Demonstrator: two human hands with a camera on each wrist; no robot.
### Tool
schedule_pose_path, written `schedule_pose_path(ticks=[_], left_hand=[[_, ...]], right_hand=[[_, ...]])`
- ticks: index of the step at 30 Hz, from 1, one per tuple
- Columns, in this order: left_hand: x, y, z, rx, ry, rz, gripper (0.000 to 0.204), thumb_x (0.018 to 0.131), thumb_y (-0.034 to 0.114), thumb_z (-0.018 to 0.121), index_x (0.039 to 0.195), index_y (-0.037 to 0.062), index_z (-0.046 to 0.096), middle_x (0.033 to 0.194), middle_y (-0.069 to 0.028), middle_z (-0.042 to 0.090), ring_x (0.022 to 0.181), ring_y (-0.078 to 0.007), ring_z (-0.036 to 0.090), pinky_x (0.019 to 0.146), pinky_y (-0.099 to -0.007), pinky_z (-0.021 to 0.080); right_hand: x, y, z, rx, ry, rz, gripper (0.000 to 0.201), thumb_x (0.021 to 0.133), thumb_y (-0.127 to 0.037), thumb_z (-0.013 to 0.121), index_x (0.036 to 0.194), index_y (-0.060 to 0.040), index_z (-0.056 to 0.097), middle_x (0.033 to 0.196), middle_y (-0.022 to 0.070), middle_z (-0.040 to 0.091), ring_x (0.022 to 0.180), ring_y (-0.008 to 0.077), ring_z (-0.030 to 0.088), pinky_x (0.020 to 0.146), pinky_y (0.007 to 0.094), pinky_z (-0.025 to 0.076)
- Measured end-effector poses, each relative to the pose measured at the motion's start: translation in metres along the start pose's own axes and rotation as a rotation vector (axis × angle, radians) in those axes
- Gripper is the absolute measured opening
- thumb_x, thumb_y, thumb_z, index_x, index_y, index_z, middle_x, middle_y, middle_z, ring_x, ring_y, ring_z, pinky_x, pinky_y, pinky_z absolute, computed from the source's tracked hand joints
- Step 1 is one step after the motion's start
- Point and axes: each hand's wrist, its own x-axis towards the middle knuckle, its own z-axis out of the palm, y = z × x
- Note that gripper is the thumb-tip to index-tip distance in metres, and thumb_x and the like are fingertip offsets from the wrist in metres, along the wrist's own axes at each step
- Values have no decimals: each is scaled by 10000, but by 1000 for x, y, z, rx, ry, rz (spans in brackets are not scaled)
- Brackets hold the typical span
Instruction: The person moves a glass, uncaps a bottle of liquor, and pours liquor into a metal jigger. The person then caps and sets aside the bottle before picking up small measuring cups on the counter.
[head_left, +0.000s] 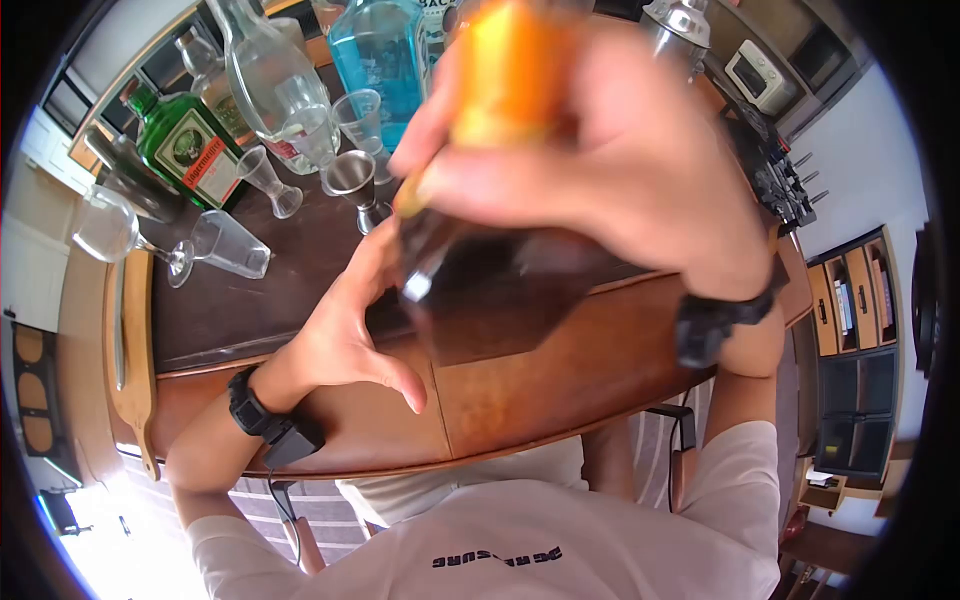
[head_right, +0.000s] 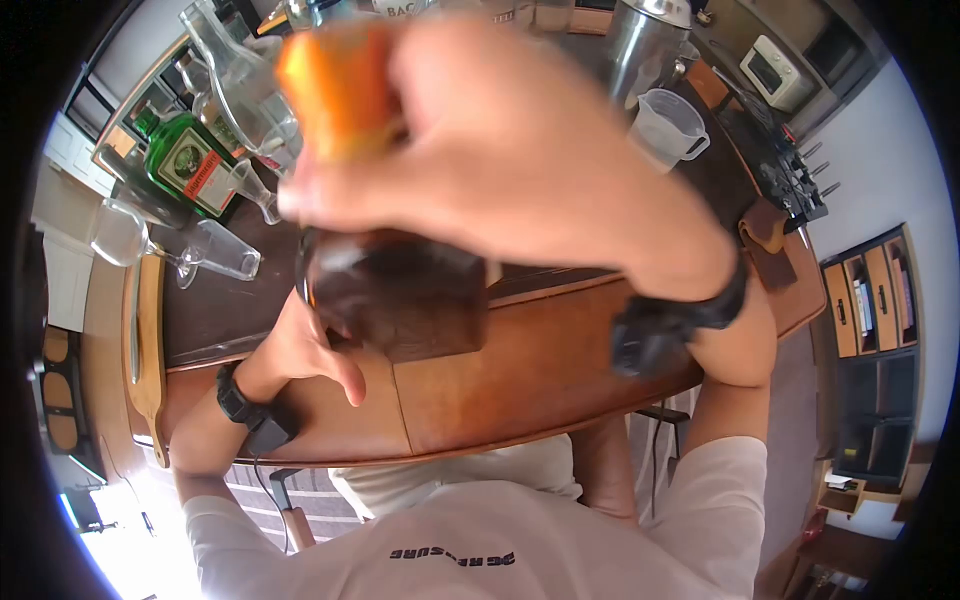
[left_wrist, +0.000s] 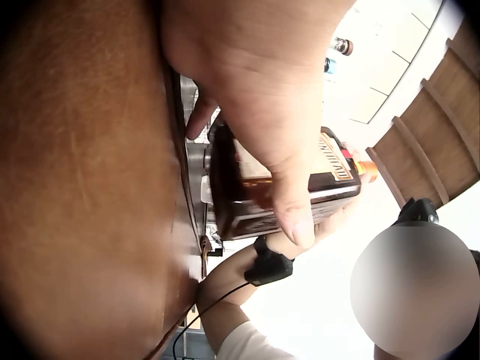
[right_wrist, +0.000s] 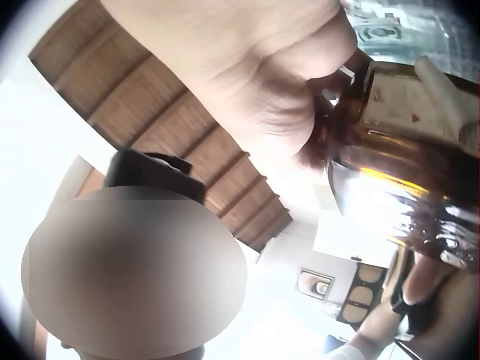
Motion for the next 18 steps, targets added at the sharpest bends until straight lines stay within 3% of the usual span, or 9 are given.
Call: schedule_pose_path(ticks=[1,3,5,6,8,11,12,14,18], left_hand=[[1,-6,-2,185,-43,184,1502,474,415,1052,1637,49,175,1512,-114,455,1240,-212,545,958,-372,494],[7,-11,10,-129,85,275,1296,562,487,998,1578,32,333,1405,-106,558,1159,-197,565,926,-345,482],[8,-9,7,-143,133,271,800,755,401,932,1367,18,588,1157,-64,678,924,-145,608,775,-290,480],[7,-8,5,-152,145,277,800,755,401,932,1367,18,588,1157,-64,678,924,-145,608,775,-290,480],[1,-8,1,53,130,218,274,925,261,807,994,10,722,817,-15,671,671,-92,539,599,-272,413],[-1,-1,10,118,353,187,270,986,168,724,775,4,682,648,6,582,575,-66,445,522,-279,346],[-1,-1,11,114,447,198,336,998,182,720,730,-2,635,623,6,537,589,-55,425,523,-279,332],[0,-4,8,90,589,250,305,1010,142,702,758,23,578,690,40,517,639,-37,400,559,-249,329],[6,-7,5,-126,729,314,170,993,54,682,961,76,517,812,68,453,709,-25,383,622,-198,326]], right_hand=[[1,-12,-9,15,88,-13,484,843,-352,841,1139,-6,675,951,166,714,866,264,709,769,378,554],[8,-65,-14,133,203,179,352,978,-283,689,1133,22,606,1103,179,713,986,269,724,918,422,589],[13,-41,-39,356,141,-298,233,956,-223,682,1012,-12,604,987,161,723,881,246,738,813,366,625],[11,-40,-48,232,249,-328,232,963,-223,685,1014,-9,612,966,162,722,865,230,736,787,331,619],[9,-39,-70,-95,375,-297,221,975,-216,684,1014,-6,624,940,150,721,841,200,729,764,293,606],[23,-8,-84,-518,605,-206,198,963,-175,705,1039,-4,642,940,107,723,833,155,704,797,294,578],[27,11,-104,-511,541,-160,211,964,-161,705,1088,1,649,948,104,723,845,151,700,811,286,573],[36,52,-134,-500,472,-115,235,966,-147,705,1138,5,656,957,101,722,857,147,696,826,279,568],[51,111,-141,-986,469,100,490,915,-465,790,1014,4,692,798,28,697,741,83,606,718,292,491]])
